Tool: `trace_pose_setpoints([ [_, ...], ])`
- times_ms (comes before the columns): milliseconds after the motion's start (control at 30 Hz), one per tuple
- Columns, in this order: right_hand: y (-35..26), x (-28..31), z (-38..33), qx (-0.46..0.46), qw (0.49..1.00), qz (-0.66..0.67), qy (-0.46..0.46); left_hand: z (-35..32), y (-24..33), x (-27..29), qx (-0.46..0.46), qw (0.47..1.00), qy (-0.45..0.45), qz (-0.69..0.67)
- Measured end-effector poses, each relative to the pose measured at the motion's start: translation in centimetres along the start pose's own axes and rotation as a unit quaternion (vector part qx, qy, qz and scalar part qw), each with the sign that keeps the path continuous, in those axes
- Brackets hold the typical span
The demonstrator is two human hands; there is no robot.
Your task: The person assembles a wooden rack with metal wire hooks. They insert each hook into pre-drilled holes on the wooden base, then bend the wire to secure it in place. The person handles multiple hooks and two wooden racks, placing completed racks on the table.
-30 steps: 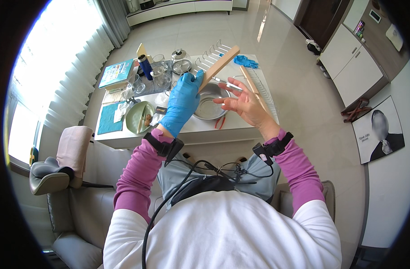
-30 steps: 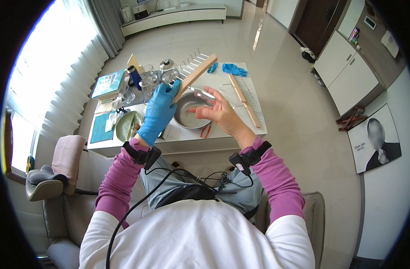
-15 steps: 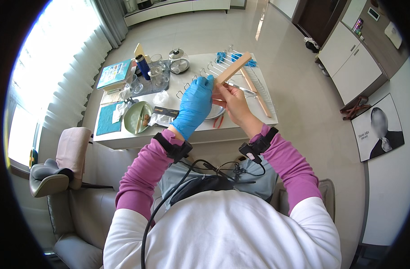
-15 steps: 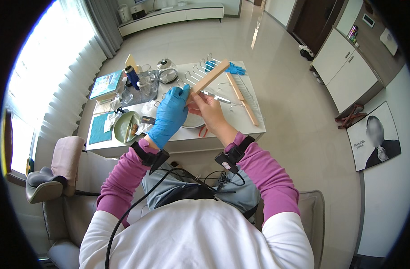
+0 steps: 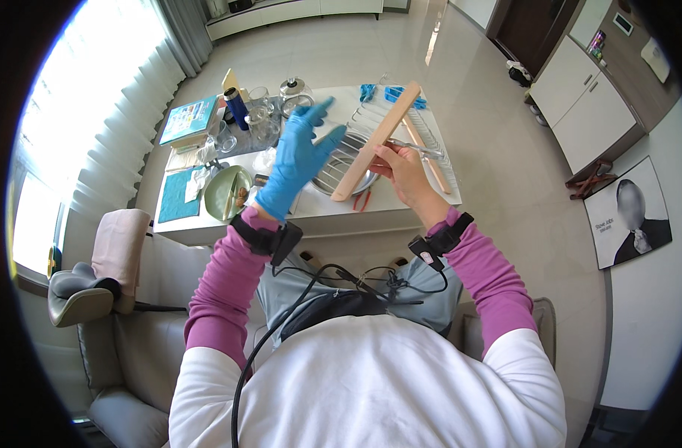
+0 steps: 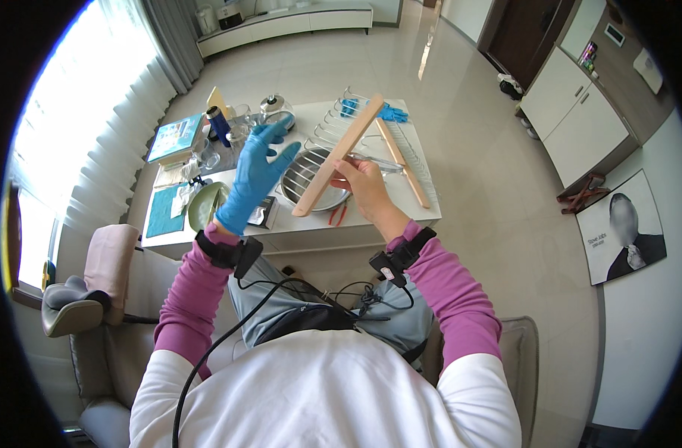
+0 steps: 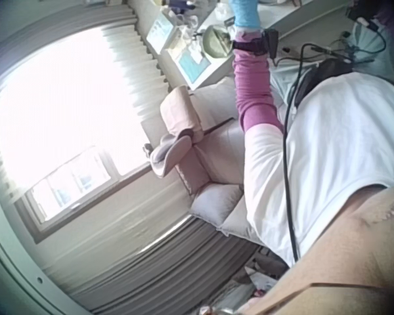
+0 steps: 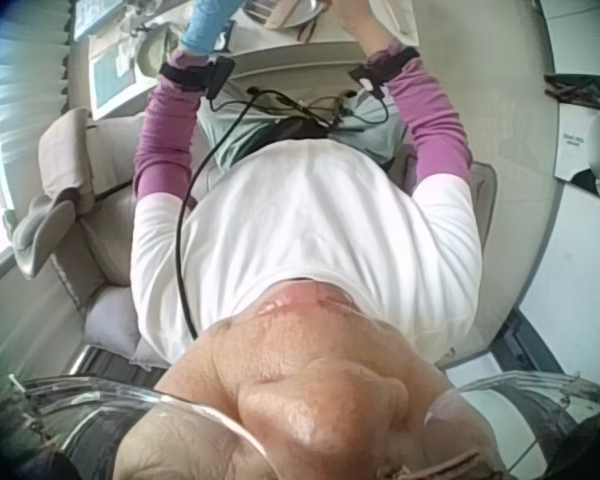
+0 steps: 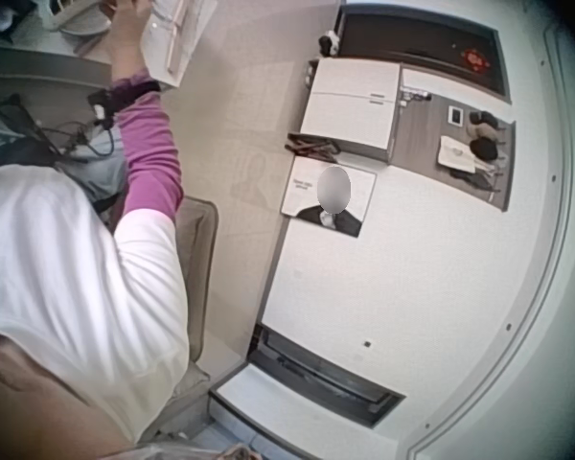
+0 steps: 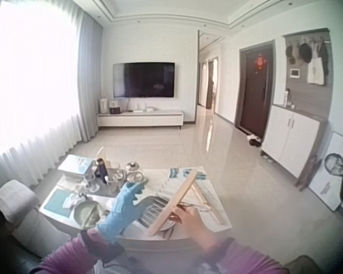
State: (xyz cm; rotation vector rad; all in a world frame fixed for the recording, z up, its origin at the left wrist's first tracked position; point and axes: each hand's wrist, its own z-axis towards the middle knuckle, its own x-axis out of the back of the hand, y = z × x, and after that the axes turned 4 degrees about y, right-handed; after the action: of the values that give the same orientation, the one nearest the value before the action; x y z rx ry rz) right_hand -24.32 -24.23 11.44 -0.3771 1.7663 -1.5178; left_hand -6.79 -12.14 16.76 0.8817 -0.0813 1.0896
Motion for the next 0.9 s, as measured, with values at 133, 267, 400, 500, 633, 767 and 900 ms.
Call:
trace_pose_setpoints([
  [133, -0.9, 0.2, -0.5, -0.018, 0.998, -0.043, -0.052, -0.6, -2.1, 0.5, 0.307, 0.874, -0.171, -0.335],
  [267, -1.2, 0.0, -0.6, -0.042, 0.993, -0.053, -0.097, -2.4, -3.1, -0.7, 0.418, 0.712, -0.236, -0.512],
  [400, -0.9, -0.2, -0.1, -0.054, 0.988, -0.092, -0.107, -3.6, -3.0, -1.2, 0.444, 0.688, -0.230, -0.526],
  [500, -1.0, -0.3, 0.4, -0.059, 0.985, -0.117, -0.115, -3.7, -2.6, -1.5, 0.425, 0.690, -0.237, -0.535],
  [633, -2.1, -0.8, 0.9, -0.055, 0.974, -0.177, -0.133, -3.8, -2.4, -1.6, 0.397, 0.687, -0.236, -0.562],
  [767, -3.0, -1.8, 1.1, -0.016, 0.969, -0.192, -0.154, -4.4, -2.7, -2.1, 0.393, 0.669, -0.195, -0.600],
  [900, -1.5, 0.1, 5.1, 0.037, 0.953, -0.239, -0.185, -3.8, -4.1, -3.5, 0.368, 0.681, -0.153, -0.614],
])
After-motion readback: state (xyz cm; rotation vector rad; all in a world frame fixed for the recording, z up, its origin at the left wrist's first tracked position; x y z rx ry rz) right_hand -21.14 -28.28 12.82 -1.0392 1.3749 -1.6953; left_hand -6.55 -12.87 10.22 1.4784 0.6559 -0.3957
